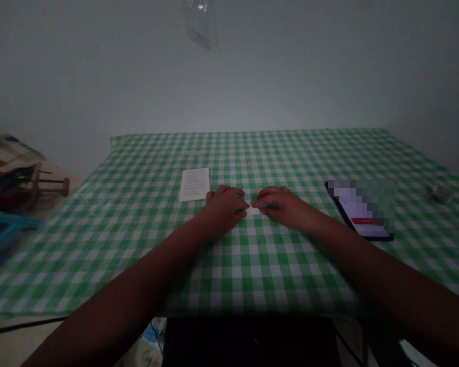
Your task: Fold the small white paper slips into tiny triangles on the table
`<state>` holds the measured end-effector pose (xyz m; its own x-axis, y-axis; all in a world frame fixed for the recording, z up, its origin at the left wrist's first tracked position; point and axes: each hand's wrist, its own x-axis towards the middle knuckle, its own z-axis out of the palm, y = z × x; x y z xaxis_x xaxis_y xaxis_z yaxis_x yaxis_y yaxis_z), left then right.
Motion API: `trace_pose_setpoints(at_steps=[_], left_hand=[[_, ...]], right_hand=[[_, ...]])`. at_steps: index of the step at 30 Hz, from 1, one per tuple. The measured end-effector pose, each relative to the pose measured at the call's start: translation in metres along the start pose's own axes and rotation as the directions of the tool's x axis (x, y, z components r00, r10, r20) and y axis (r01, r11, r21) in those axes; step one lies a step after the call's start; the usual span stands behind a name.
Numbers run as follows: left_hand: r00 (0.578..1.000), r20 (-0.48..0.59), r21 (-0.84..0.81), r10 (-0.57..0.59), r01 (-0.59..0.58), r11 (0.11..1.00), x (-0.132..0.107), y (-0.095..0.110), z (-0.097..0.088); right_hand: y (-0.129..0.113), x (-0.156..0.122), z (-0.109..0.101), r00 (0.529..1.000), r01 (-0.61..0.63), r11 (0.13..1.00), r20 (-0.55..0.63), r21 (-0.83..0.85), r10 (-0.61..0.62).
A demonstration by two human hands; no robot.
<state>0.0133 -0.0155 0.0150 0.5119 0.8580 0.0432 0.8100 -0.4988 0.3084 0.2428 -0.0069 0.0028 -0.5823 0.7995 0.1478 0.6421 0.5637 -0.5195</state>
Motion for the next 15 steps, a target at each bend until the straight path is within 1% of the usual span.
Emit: trace_pose_setpoints(at_steps=[3,8,11,15], left_hand=[[1.000,0.021,0.007,0.013,-0.013,1.000,-0.0006,-0.0010,-0.0015],[0.998,0.051,-0.009,0.031,-0.030,0.999,-0.0046,-0.0016,-0.0041],[0.998,0.026,-0.015,0.064,-0.063,0.998,-0.0076,-0.0014,-0.0047],[0.994,-0.044,-0.007,0.103,-0.104,0.995,-0.0073,-0.0018,-0.0010]], right_hand=[[0.0018,-0.0002,-0.0008,1.000,0.025,1.000,-0.001,-0.016,-0.025],[0.0013,-0.0028,0.0003,1.000,0.019,0.999,-0.006,-0.032,-0.020],[-0.0013,-0.0046,0.0004,1.000,0.015,0.999,-0.012,-0.043,-0.015],[-0.0034,-0.0054,0.0033,1.000,-0.009,0.999,-0.017,-0.051,0.008]])
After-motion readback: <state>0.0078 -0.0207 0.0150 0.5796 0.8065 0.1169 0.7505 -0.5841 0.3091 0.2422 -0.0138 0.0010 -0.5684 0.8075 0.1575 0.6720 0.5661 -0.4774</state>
